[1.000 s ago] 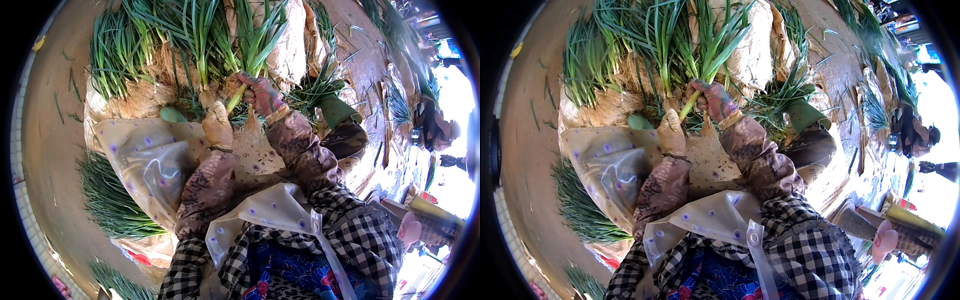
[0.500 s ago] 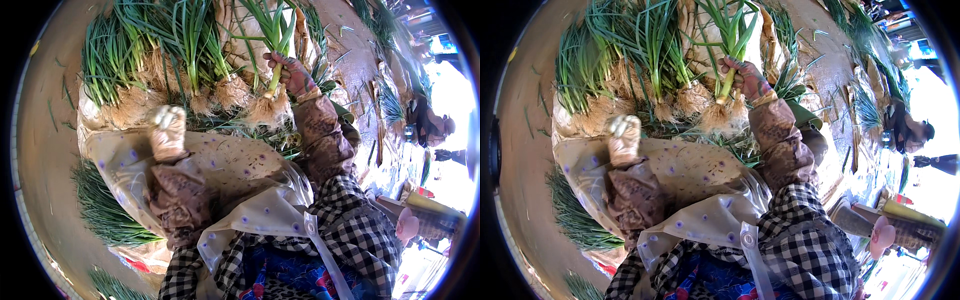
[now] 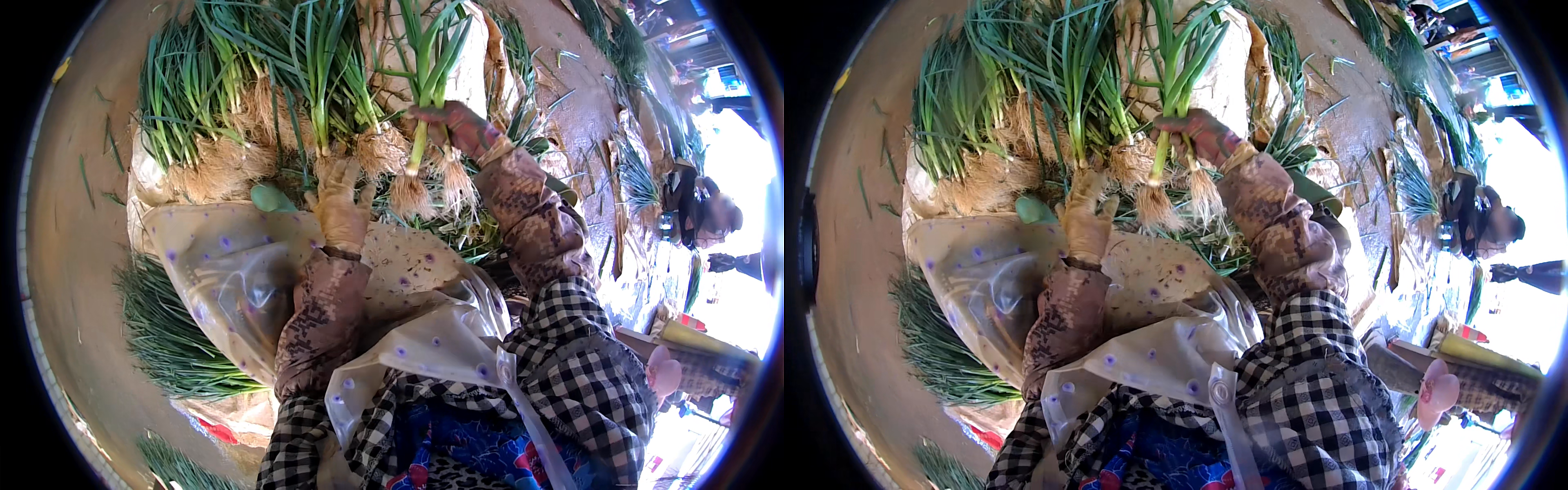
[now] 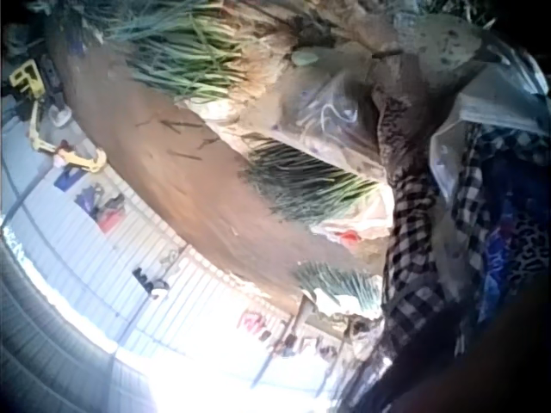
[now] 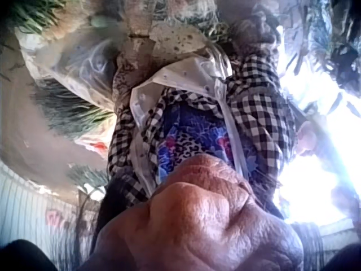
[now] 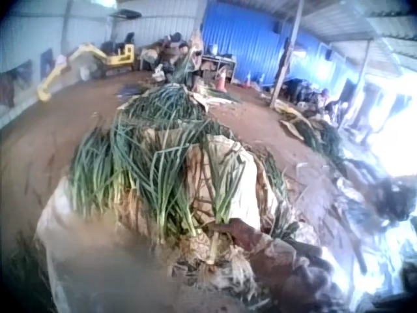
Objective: The person sorts and cleans bunches of green onions by hand while sitting on the floor.
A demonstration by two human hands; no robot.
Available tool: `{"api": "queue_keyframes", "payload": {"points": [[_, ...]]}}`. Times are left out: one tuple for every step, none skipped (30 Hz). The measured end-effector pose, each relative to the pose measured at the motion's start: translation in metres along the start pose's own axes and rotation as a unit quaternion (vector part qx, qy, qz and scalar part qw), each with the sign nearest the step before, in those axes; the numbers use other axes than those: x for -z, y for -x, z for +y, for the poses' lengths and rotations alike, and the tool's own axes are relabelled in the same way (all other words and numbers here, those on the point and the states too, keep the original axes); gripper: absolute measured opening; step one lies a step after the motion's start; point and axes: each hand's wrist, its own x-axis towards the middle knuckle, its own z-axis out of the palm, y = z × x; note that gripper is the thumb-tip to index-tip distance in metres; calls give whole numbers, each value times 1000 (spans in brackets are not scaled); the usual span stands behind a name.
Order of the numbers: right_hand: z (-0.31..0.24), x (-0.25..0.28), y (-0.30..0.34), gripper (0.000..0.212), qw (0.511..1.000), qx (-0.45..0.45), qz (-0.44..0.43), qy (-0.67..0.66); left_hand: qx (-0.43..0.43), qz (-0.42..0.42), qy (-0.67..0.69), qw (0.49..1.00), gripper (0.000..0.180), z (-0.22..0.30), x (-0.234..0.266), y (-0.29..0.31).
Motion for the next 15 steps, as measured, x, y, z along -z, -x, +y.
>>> {"api": "queue_keyframes", "payload": {"points": [[16,-6,-5,24,998,55,25,0,28,9,159,987,59,-7,-10,-2],[18,-27,-2,21,999,33,22,2,81,-46,450,888,52,-3,-7,-9],[19,-48,1,20,1000,11,19,4,74,-89,459,881,39,0,-2,2],[34,-48,1,18,999,-3,26,-22,59,-146,478,864,26,34,14,4],[51,-45,1,17,998,-17,40,-44,85,-197,550,807,23,30,-7,7],[54,-62,-2,15,994,0,4,-112,123,-225,599,758,20,14,-15,16],[65,-71,-7,14,992,31,23,-122,159,-255,650,698,18,11,-17,22],[73,-75,-7,14,986,27,46,-161,156,-223,656,704,17,10,-18,28],[82,-80,-8,15,977,22,70,-199,166,-200,657,708,16,5,-22,34],[91,-79,-12,15,971,24,79,-224,168,-183,660,709,16,-1,-33,35],[101,-77,-14,16,964,27,94,-248,170,-171,665,707,16,2,-38,34],[110,-74,-17,17,955,31,109,-273,174,-148,624,748,14,4,-42,35],[110,-88,-15,19,964,31,171,-202,185,-122,616,756,14,-1,-41,38],[134,-74,-24,17,937,74,146,-310,181,-115,614,760,14,8,-45,34],[157,-53,-31,16,896,121,119,-411,176,-111,613,762,14,20,-51,27]]}}
